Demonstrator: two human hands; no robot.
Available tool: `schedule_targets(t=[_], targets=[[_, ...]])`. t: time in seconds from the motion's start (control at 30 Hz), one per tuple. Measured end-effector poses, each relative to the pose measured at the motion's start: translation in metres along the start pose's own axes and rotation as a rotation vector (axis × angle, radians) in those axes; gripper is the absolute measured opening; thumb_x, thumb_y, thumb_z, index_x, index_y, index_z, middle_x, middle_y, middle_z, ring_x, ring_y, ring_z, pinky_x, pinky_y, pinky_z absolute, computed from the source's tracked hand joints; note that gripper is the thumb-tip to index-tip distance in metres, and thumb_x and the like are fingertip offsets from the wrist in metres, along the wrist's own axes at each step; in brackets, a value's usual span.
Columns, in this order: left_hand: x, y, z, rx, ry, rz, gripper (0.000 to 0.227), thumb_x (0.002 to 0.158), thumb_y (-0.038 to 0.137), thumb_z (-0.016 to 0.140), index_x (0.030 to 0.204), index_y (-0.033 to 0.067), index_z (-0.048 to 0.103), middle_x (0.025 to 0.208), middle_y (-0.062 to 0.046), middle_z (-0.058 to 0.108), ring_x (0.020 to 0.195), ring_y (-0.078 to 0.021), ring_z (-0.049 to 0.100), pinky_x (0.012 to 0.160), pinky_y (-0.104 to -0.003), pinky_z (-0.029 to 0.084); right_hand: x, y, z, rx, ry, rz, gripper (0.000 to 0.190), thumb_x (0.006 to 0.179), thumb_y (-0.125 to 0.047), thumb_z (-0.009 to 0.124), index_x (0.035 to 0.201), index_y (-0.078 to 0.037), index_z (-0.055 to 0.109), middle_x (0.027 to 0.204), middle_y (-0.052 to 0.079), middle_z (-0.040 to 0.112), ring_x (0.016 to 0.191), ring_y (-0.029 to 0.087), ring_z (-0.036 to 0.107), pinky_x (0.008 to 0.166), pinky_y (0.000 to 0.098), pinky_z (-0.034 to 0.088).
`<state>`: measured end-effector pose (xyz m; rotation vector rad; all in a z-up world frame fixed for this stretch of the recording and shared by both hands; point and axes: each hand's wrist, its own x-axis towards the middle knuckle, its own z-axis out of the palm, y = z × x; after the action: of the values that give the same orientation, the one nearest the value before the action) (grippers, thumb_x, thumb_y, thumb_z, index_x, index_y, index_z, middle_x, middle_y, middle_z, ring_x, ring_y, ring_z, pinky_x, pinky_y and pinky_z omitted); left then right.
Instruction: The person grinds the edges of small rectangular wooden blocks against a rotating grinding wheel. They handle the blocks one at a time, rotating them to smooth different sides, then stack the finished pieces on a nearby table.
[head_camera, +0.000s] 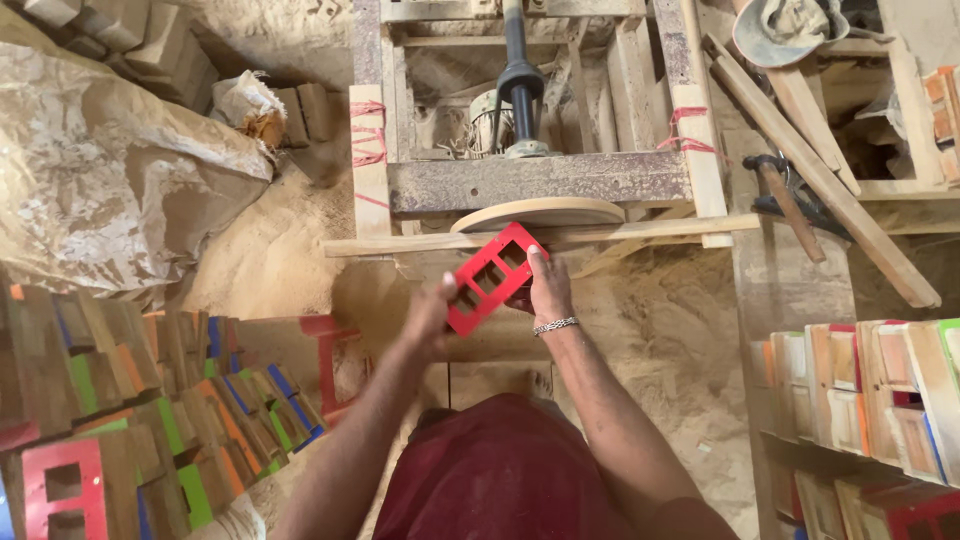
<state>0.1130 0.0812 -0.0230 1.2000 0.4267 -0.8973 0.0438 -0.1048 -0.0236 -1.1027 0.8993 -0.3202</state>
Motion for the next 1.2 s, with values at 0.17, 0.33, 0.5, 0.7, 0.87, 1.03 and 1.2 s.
schedule_targets(t=[0.17, 0.33, 0.5, 0.7, 0.87, 1.03, 1.2], targets=[[-0.021, 0.027, -0.023, 0.090, -0.082, 0.031, 0.033, 0.103, 0.025, 0.059, 0.129, 0.0043, 0.061, 0.119, -0.015, 0.069, 0.096, -0.0261, 0.068, 0.077, -0.043, 0.060, -0.030, -0.015, -0.028, 0.186, -0.247, 0.220, 0.038, 0.098, -0.031, 0.067, 0.123, -0.003, 0.063, 0.101, 0.010, 0.073, 0.086, 0.023, 0.073, 0.076, 0.0394, 0.061], [-0.054, -0.025, -0.018, 0.020, -0.139, -0.007, 0.039, 0.096, 0.010, 0.060, 0.132, 0.0196, 0.048, 0.123, -0.010, 0.064, 0.101, -0.0240, 0.068, 0.084, -0.042, 0.059, -0.064, -0.024, -0.088, 0.152, -0.340, 0.250, 0.035, 0.091, -0.022, 0.068, 0.122, -0.005, 0.063, 0.105, 0.006, 0.076, 0.092, 0.021, 0.074, 0.073, 0.0403, 0.061], [-0.008, -0.056, 0.034, -0.295, -0.424, 0.323, 0.028, 0.118, 0.008, 0.064, 0.140, -0.0016, 0.049, 0.120, -0.013, 0.053, 0.103, -0.0228, 0.052, 0.087, -0.040, 0.050, -0.051, -0.032, -0.084, 0.143, -0.112, 0.144, 0.042, 0.091, -0.037, 0.067, 0.120, -0.007, 0.066, 0.101, 0.004, 0.076, 0.083, 0.019, 0.074, 0.064, 0.0392, 0.060], [0.022, -0.054, 0.114, -0.333, -0.228, 0.102, 0.040, 0.108, 0.036, 0.038, 0.141, 0.0147, 0.043, 0.136, -0.012, 0.059, 0.119, -0.0293, 0.063, 0.098, -0.050, 0.055, -0.004, -0.052, -0.074, -0.047, 0.028, -0.061, 0.037, 0.091, -0.033, 0.078, 0.111, -0.002, 0.076, 0.099, 0.008, 0.076, 0.080, 0.019, 0.073, 0.062, 0.0338, 0.061], [0.024, -0.041, 0.118, -0.288, -0.135, 0.017, 0.043, 0.107, 0.037, 0.035, 0.142, 0.0121, 0.043, 0.135, -0.013, 0.059, 0.116, -0.0330, 0.065, 0.095, -0.059, 0.057, -0.010, -0.052, -0.065, -0.084, 0.141, 0.026, 0.042, 0.089, -0.034, 0.080, 0.110, 0.001, 0.074, 0.097, 0.011, 0.075, 0.073, 0.021, 0.074, 0.053, 0.0370, 0.062], [0.029, -0.013, 0.083, -0.031, -0.254, -0.074, 0.042, 0.109, 0.035, 0.039, 0.139, 0.0080, 0.051, 0.129, -0.014, 0.066, 0.112, -0.0322, 0.068, 0.092, -0.056, 0.060, -0.062, -0.016, -0.053, 0.165, 0.003, 0.156, 0.046, 0.092, -0.043, 0.066, 0.119, -0.006, 0.069, 0.095, 0.009, 0.074, 0.067, 0.023, 0.072, 0.053, 0.0371, 0.059], [-0.010, 0.014, 0.063, 0.289, -0.319, 0.001, 0.033, 0.104, 0.027, 0.048, 0.133, 0.0125, 0.052, 0.124, -0.013, 0.066, 0.105, -0.0250, 0.068, 0.090, -0.049, 0.061, -0.095, -0.013, -0.070, -0.018, -0.264, 0.221, 0.046, 0.099, -0.047, 0.058, 0.120, -0.007, 0.068, 0.096, 0.006, 0.075, 0.081, 0.019, 0.071, 0.069, 0.0320, 0.056]])
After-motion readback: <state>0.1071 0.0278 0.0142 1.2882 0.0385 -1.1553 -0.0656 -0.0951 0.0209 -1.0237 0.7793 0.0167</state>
